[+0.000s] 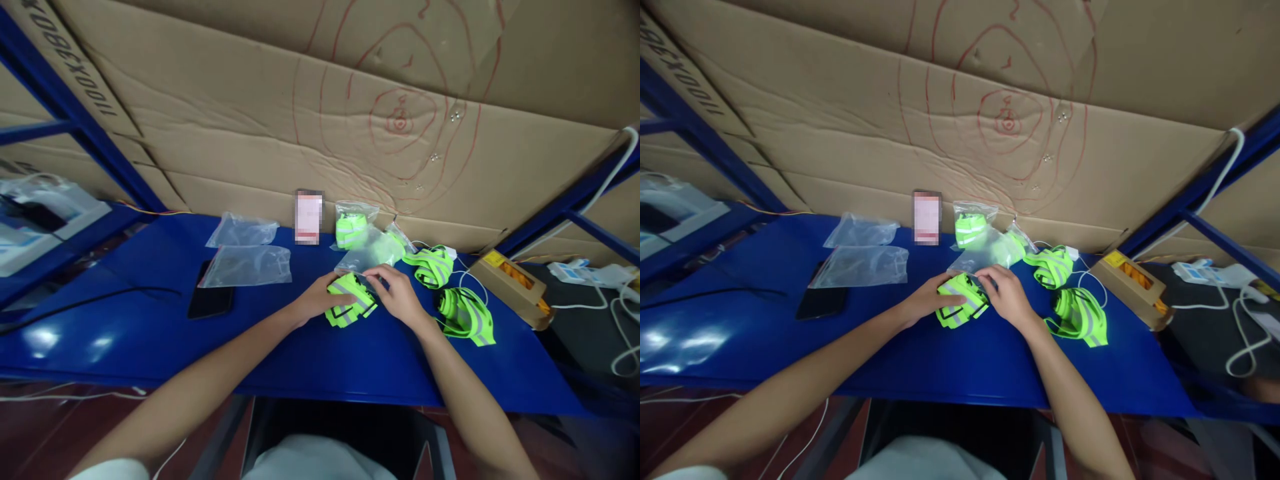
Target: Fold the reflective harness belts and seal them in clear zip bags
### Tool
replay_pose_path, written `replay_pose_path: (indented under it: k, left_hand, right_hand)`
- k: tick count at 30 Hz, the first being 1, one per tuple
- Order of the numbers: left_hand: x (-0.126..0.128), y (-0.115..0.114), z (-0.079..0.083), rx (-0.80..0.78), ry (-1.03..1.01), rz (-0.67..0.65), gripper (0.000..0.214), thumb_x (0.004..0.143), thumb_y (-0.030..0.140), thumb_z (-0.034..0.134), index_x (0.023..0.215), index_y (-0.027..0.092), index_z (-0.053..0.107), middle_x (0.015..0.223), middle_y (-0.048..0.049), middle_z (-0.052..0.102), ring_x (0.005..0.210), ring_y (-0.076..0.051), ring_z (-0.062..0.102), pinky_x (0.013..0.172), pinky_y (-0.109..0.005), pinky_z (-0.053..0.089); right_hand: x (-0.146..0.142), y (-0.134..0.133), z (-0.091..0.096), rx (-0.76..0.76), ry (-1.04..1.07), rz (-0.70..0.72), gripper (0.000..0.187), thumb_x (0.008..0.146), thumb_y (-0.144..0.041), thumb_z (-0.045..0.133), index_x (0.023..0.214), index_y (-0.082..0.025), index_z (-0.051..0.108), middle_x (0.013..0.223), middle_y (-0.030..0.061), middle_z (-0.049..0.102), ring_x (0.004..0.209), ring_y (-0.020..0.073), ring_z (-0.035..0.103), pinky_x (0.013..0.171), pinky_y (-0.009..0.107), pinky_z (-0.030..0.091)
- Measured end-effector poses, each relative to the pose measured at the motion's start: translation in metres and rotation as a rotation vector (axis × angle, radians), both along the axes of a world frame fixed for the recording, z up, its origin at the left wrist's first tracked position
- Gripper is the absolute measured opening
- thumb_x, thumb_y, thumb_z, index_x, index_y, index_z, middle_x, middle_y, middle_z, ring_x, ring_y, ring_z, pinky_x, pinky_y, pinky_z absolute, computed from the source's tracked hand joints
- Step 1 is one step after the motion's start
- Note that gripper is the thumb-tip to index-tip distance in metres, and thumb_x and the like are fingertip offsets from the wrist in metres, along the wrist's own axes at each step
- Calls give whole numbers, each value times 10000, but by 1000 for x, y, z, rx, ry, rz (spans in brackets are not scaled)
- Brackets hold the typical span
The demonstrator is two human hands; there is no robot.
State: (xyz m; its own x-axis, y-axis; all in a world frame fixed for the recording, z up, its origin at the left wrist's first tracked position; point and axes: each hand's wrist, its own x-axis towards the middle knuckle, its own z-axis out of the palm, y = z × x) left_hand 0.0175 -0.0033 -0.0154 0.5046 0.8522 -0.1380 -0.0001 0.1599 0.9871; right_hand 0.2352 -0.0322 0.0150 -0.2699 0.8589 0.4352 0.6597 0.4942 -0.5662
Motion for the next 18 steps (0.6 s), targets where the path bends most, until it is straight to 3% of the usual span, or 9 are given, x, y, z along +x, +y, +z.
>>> replay_pose_path:
  k: [7, 12, 18]
  left_hand:
    - [3, -2, 1, 4, 19, 69, 546, 632, 359, 880, 1105, 176, 677, 1022, -65, 745, 937, -254, 701, 836, -358, 556]
    - [5, -4, -1, 16, -18, 137, 547, 640, 390, 872, 1079, 175, 626, 1032, -58, 715, 922, -228, 685, 805, -333, 545]
    - [4, -3, 2, 20, -39, 250, 530, 662, 428, 849, 1052, 191, 581, 982, -34, 700, 892, -210, 670, 766, -308, 534]
  right_hand:
    - [-4, -6, 3, 84, -115, 87, 214, 1014, -277, 479, 1126, -239, 656, 1078, 74, 701, 1035, 219, 654, 939, 371, 503]
    - [6, -5, 2, 116, -202, 79, 256, 984, -179, 475, 1193, -228, 614, 1110, 80, 676, 1071, 229, 626, 960, 387, 495]
    - [9, -3, 1, 97, -127, 76, 234, 945, -160, 489, 1141, -215, 604, 1100, 94, 622, 984, 206, 637, 895, 350, 525]
